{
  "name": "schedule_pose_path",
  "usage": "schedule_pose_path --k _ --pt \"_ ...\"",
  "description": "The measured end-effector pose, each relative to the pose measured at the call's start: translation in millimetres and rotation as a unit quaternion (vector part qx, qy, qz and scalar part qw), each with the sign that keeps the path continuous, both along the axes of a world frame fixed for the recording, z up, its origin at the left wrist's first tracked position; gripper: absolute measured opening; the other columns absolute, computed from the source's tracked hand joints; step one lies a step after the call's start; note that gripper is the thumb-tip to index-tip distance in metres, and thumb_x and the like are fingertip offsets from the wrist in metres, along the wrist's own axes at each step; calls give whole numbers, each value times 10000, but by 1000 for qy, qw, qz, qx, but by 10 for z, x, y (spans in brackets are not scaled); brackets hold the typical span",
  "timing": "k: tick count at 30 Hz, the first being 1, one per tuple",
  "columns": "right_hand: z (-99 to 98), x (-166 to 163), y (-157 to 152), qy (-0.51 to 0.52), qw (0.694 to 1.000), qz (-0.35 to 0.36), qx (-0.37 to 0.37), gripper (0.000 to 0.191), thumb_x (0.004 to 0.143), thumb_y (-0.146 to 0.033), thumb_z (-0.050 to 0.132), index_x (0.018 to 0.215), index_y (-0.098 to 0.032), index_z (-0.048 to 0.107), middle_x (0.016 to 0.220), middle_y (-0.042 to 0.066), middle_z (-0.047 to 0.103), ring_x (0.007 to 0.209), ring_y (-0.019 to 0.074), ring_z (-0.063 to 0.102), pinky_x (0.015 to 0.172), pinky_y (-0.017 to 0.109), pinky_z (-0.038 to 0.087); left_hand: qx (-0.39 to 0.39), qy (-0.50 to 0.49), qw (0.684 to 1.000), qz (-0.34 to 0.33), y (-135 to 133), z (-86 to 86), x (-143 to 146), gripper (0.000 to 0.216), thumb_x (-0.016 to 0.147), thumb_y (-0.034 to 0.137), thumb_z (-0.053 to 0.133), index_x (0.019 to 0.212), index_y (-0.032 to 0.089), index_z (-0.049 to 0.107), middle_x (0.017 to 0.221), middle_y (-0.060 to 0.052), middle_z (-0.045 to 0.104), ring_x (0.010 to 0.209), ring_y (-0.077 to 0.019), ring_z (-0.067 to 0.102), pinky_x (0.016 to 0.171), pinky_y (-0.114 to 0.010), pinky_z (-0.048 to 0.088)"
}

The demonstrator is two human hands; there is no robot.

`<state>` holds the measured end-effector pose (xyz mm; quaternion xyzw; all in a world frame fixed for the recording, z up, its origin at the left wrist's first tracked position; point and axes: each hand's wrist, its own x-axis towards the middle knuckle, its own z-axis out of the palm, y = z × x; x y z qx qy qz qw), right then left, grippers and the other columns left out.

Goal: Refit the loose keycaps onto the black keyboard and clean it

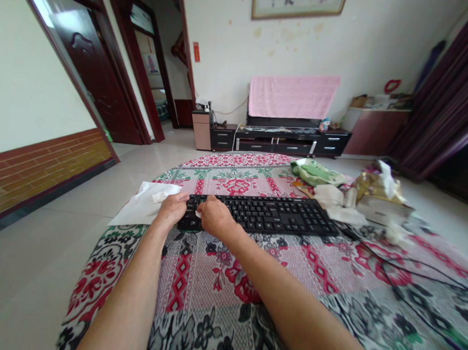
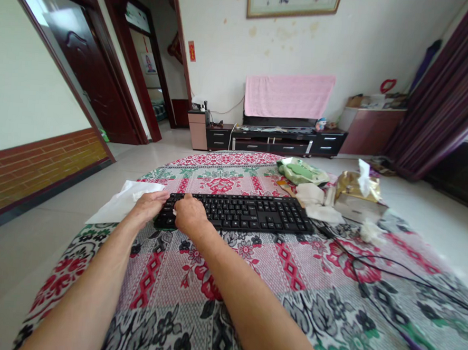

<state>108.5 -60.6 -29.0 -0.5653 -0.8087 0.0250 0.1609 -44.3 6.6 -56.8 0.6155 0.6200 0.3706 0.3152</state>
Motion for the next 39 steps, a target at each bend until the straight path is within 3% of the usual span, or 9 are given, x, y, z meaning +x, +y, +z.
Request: schedule_pose_path --k 5,12,18,24,29,34,39 --pt "45 108 -9 8 999 -41 -9 294 780 -163 447 953 -192 684 952 127 585 805 193 592 707 286 451 13 29 999 2 57 -49 -20 437 674 61 498 1071 169 645 1071 -76 659 1063 -188 573 950 -284 400" --pt "-22 -66 -66 47 991 124 26 301 839 -178 417 997 -231 669 959 78 554 846 143 558 786 252 422 -5 27 1000 -10 -1 18 -3 469 694 29 449 1128 118 603 1117 -105 633 1050 -160 581 909 -234 425" --pt "6 -17 -28 20 998 55 4 254 779 -185 468 907 -183 687 929 103 573 786 176 577 730 278 437 -6 -18 1000 -2 -23 21 1 432 696 40 473 1090 131 626 1073 -96 656 1002 -174 606 883 -263 450" --pt "-45 -83 323 72 995 25 62 318 855 -172 363 997 -184 647 946 101 575 839 160 568 731 251 429 7 -31 999 44 -57 39 31 432 717 76 491 1132 136 598 1049 -84 670 932 -164 628 849 -264 468" --pt "-54 -246 569 43 999 2 30 281 829 -148 404 941 -145 662 995 135 574 828 174 570 729 273 438 35 -9 997 74 -43 16 15 423 726 146 543 1145 159 591 1068 -79 660 990 -195 604 868 -297 458" --pt "-55 -296 476 25 999 39 23 272 818 -157 436 961 -146 666 995 139 575 846 183 572 757 281 438 39 -31 995 83 -34 9 3 413 733 163 532 1141 164 594 1078 -79 653 1001 -201 595 858 -302 464" --pt "-30 -268 219 6 998 50 24 275 806 -146 433 953 -154 665 961 121 568 844 187 573 740 287 447 -12 -93 992 80 -79 71 45 447 744 144 497 1187 152 552 1010 -88 676 884 -181 637 767 -278 497"
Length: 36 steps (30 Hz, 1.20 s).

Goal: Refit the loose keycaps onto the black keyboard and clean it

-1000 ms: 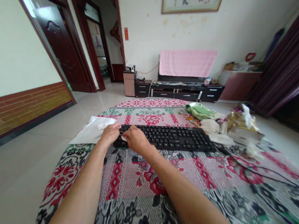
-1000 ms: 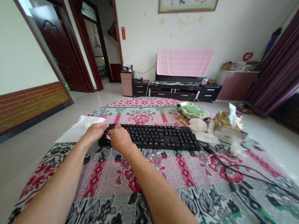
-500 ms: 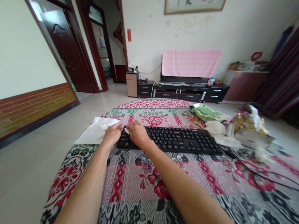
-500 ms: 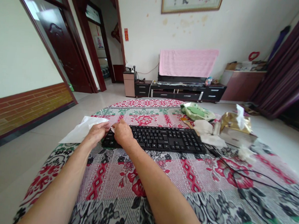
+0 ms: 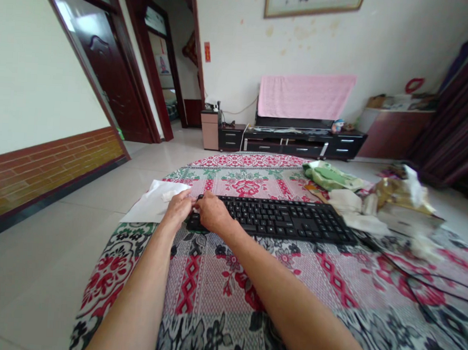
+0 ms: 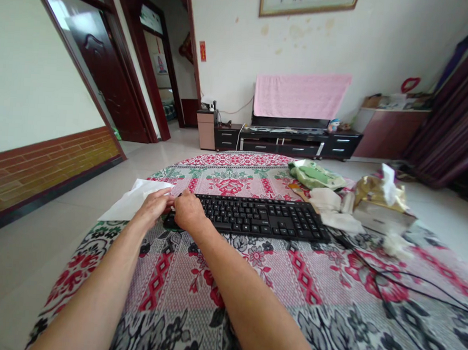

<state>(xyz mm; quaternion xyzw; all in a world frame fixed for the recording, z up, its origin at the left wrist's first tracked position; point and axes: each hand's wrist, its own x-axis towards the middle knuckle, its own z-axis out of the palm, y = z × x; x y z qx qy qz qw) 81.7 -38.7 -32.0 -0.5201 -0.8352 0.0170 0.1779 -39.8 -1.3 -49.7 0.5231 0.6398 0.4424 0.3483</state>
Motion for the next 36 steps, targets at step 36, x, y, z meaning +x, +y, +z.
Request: schedule_pose_path --k 36 --pt "86 980 -325 54 995 -74 31 247 787 -149 444 873 -157 676 876 86 590 833 167 546 753 251 397 25 426 903 -47 -154 69 231 431 814 176 373 1211 140 540 1169 -111 606 1074 -223 559 922 -300 406"
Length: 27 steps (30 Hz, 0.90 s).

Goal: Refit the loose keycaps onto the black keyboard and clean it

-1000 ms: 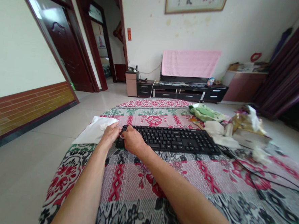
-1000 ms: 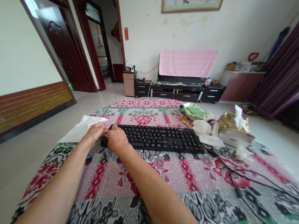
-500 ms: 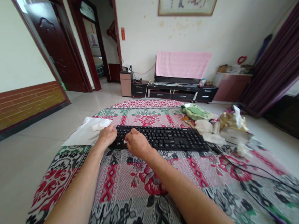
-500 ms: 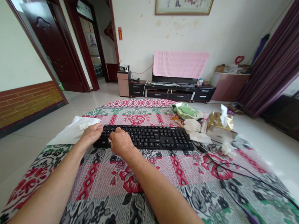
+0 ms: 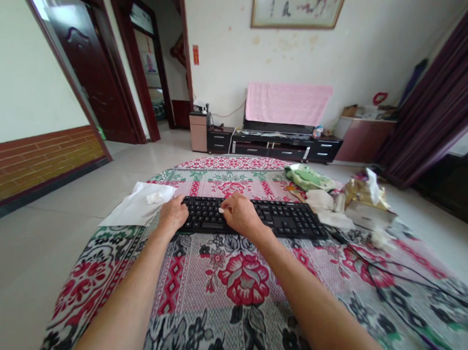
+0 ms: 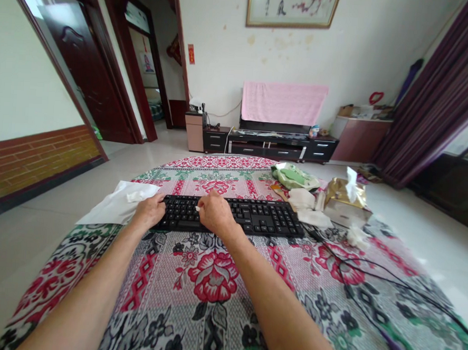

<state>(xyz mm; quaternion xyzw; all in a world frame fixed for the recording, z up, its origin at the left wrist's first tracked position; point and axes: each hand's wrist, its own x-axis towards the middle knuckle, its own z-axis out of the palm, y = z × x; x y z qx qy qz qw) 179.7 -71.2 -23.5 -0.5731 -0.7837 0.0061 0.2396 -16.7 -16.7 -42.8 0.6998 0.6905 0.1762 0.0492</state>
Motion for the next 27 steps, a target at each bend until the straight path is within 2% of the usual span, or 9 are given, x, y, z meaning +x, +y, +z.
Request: schedule_pose_path --k 4,8,16,21,27 --pt "-55 -208 175 12 999 45 2 302 841 -147 398 966 -168 672 936 88 579 878 153 537 785 234 392 6 16 1000 11 3 -6 7 418 810 183 376 1178 158 572 1129 -95 631 1042 -224 576 917 -301 407" --pt "-134 -175 233 -7 1000 18 -17 318 826 -133 401 972 -178 680 934 93 576 842 158 547 771 243 398 15 14 1000 8 23 -14 4 382 796 184 402 1112 183 618 1081 -81 655 1007 -224 591 895 -297 420" --pt "-97 420 45 -30 997 -63 -32 303 807 -121 406 912 -154 689 875 98 601 869 168 550 778 236 390 30 83 996 -9 14 -71 88 426 843 296 331 1104 88 596 1027 -170 650 985 -271 588 864 -343 420" --pt "-153 836 -90 -28 993 -118 -10 307 789 -129 417 919 -162 694 882 95 614 854 167 562 786 238 392 23 97 995 -10 4 -93 126 429 848 321 306 1067 87 590 983 -171 652 942 -276 598 826 -345 431" --pt "-148 1243 -214 -28 978 -204 -19 307 738 -108 449 894 -165 708 882 91 645 836 169 572 794 245 393 29 123 992 -7 -5 -92 139 412 843 306 310 1062 87 582 978 -169 650 936 -265 598 818 -336 432"
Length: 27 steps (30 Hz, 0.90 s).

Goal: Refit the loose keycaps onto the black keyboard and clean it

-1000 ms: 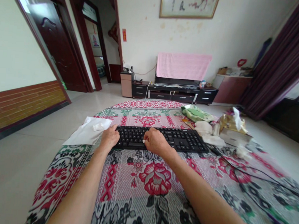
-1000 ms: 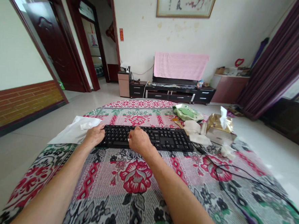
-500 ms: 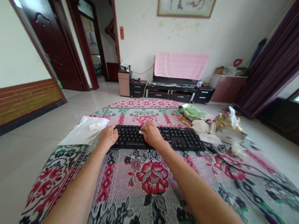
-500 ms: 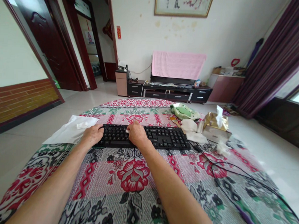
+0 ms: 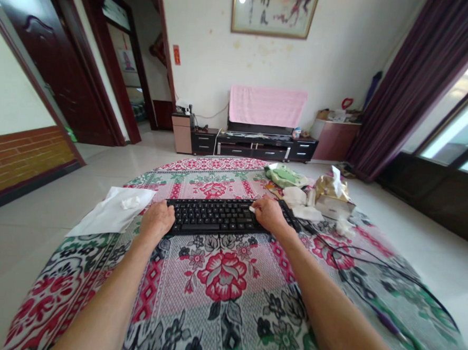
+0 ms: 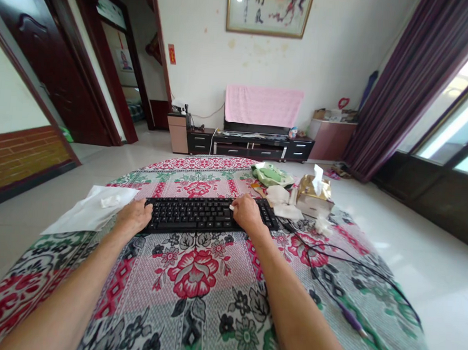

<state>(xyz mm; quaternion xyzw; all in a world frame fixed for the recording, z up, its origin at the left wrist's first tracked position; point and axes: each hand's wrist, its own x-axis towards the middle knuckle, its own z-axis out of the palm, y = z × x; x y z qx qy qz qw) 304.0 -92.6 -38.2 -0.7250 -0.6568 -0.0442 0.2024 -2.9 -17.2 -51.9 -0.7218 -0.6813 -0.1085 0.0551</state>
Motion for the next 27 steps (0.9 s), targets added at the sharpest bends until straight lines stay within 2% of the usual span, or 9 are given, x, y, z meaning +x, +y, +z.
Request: schedule_pose_path --k 4,8,11,13,20,27 --pt "24 50 -12 7 999 -37 27 291 740 -116 458 880 -161 709 858 92 638 860 181 558 810 257 386 4 10 1000 -3 3 -18 -2 410 848 305 297 1053 88 579 965 -169 648 923 -255 601 815 -326 433" --pt "-28 -64 59 35 996 36 75 316 797 -115 422 972 -163 681 927 85 600 881 157 534 811 234 380 15 12 1000 -7 7 -46 -10 420 851 314 283 1050 86 576 969 -175 643 913 -256 603 803 -330 436" --pt "-100 -119 119 38 994 78 71 329 817 -108 404 997 -169 673 948 83 582 886 151 523 791 219 377 24 12 1000 -17 9 -60 -18 424 850 310 283 1055 76 570 975 -180 640 916 -261 601 811 -335 434" --pt "-136 -107 142 30 994 78 64 323 827 -117 400 969 -177 683 933 80 579 874 152 521 782 220 374 24 15 999 -19 13 -63 -22 426 848 310 282 1053 72 570 971 -184 639 921 -266 599 815 -340 433" --pt "-135 111 127 20 998 11 50 329 820 -118 401 952 -186 695 880 86 601 871 166 529 777 240 369 19 11 1000 -17 7 -52 -26 434 854 324 278 1062 79 569 984 -175 637 931 -257 597 845 -329 425" --pt "-153 493 98 37 988 -143 32 358 752 -90 443 990 -186 691 1011 111 602 903 194 559 803 264 385 29 18 999 -16 6 -69 -24 434 852 309 277 1073 74 568 971 -166 642 926 -251 598 822 -330 428"
